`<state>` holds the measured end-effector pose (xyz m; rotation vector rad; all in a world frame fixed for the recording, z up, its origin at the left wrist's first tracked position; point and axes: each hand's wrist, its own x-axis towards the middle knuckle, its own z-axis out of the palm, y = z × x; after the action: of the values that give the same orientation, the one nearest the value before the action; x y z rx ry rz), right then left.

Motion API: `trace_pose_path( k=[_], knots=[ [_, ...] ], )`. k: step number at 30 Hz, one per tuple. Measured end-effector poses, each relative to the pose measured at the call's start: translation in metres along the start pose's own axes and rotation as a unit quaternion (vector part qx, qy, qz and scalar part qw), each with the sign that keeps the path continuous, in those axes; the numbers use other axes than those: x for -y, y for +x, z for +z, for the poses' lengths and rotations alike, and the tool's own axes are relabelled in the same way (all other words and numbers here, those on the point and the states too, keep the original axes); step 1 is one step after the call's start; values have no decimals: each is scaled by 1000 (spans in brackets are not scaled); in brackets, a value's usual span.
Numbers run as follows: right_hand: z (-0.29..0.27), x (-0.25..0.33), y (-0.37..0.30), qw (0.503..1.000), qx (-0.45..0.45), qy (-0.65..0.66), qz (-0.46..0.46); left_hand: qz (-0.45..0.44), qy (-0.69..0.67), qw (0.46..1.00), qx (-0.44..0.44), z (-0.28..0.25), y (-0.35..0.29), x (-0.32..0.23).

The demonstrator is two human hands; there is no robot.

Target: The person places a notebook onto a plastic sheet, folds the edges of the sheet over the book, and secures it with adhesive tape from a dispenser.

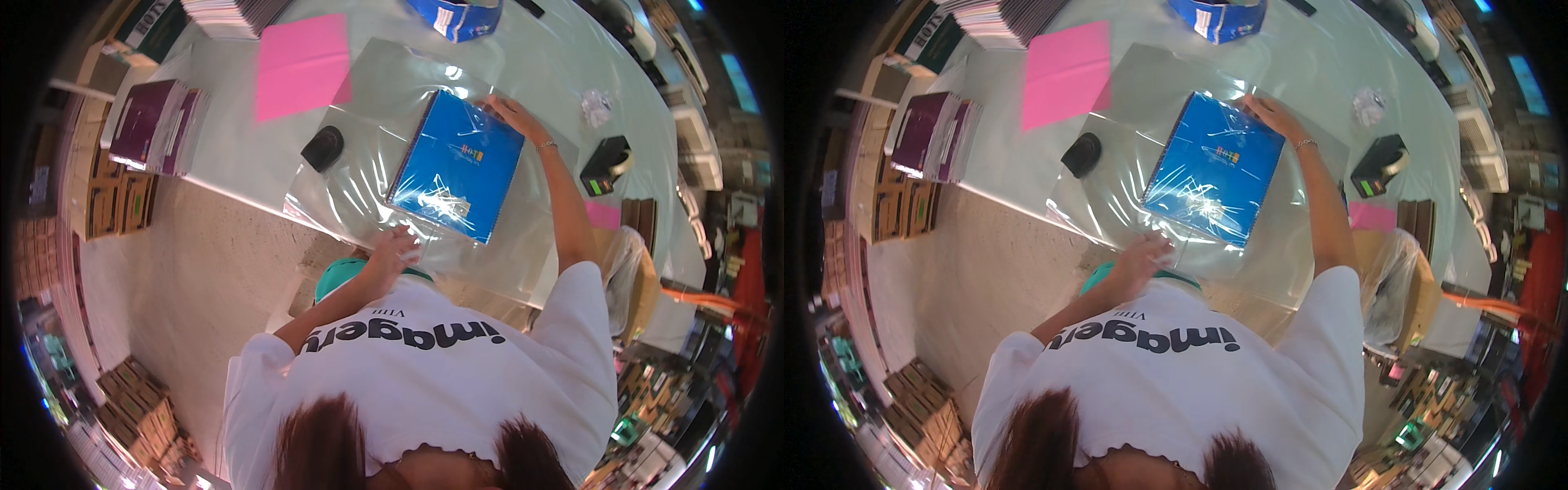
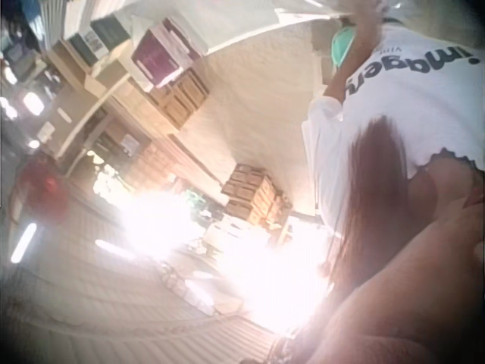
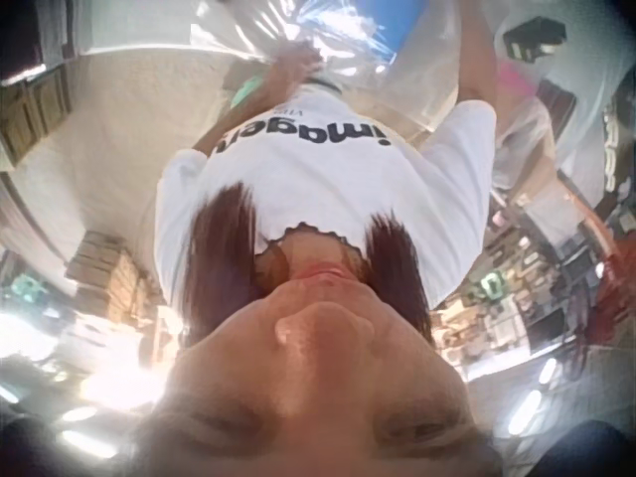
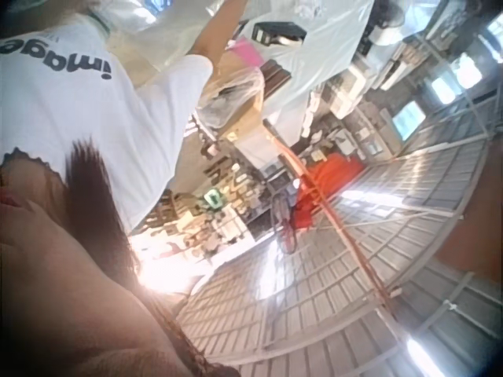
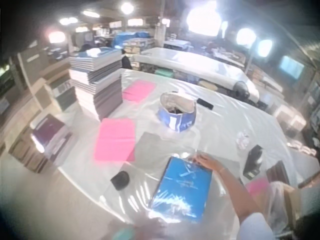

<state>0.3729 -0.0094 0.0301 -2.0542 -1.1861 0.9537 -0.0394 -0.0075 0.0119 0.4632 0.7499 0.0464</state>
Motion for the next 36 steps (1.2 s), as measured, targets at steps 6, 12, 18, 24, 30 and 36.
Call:
trace_pose_path(
  k=[6, 12, 18, 24, 30, 36],
  knots=[
    [10, 27, 6, 984, 151, 27, 88, -39, -242, 969, 14, 38, 25, 4],
    [-18, 20, -14, 988, 130, 36, 69, -53, -335, 937, 78, 39, 32, 4],
    [-32, 169, -75, 995, 80, -14, -65, -11, -372, 908, 190, 20, 19, -12],
    [-2, 299, -99, 948, -54, -28, -312, 154, -334, 900, 233, -25, -29, -117],
    [93, 401, -39, 824, -110, -134, -540, 373, -335, 823, 267, -119, -103, -257],
    [237, 455, 107, 705, -179, -203, -656, 524, -279, 796, 115, -246, -163, -403]
  ],
)
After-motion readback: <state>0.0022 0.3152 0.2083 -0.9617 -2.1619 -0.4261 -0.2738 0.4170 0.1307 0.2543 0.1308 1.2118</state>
